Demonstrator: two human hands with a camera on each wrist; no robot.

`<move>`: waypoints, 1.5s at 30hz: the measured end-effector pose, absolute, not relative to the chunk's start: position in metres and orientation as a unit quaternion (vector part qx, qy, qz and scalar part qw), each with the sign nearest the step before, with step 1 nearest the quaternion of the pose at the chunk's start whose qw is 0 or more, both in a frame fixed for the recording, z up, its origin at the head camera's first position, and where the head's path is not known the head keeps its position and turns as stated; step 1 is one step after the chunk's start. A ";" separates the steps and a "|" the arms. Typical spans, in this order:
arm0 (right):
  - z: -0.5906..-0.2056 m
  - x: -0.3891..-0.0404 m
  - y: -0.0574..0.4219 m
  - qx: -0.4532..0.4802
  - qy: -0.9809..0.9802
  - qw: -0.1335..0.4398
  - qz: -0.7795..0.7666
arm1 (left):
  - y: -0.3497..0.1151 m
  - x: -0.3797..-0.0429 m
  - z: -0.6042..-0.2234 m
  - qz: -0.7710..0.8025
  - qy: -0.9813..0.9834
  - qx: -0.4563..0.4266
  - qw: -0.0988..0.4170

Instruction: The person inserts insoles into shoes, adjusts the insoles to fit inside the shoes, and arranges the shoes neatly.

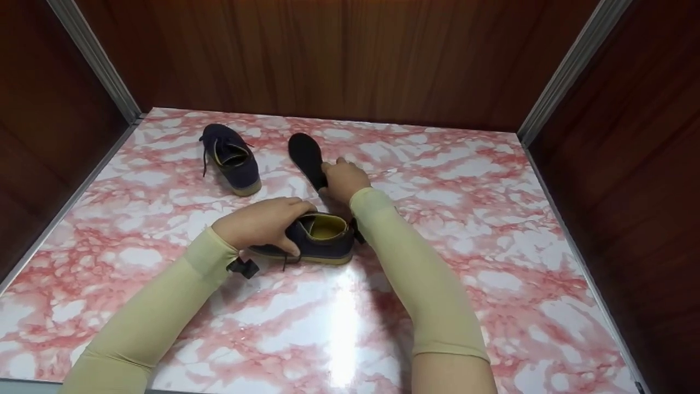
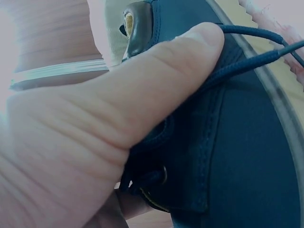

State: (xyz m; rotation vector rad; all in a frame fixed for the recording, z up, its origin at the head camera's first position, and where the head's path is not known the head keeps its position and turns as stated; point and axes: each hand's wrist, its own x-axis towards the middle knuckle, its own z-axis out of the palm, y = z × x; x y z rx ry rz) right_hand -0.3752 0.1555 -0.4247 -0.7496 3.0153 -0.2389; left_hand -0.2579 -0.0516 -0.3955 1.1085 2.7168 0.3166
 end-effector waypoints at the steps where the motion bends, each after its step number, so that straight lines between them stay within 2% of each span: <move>1: -0.424 -0.376 0.155 -0.245 0.966 0.015 -0.081 | -0.052 -0.258 -0.395 0.106 0.917 0.374 0.093; 9: -0.417 -0.377 0.164 -0.303 0.946 0.060 -0.096 | -0.056 -0.256 -0.393 0.112 0.917 0.372 0.089; 16: -0.411 -0.373 0.185 -0.256 0.956 0.102 -0.095 | -0.053 -0.257 -0.397 0.120 0.917 0.369 0.092; 24: -0.415 -0.371 0.186 -0.253 0.960 0.085 -0.082 | -0.053 -0.258 -0.399 0.120 0.918 0.365 0.094; 32: -0.411 -0.366 0.185 -0.247 0.961 0.093 -0.088 | -0.052 -0.258 -0.399 0.116 0.917 0.371 0.089; 45: -0.389 -0.339 0.207 -0.215 0.963 0.158 0.036 | -0.051 -0.256 -0.396 0.111 0.919 0.367 0.093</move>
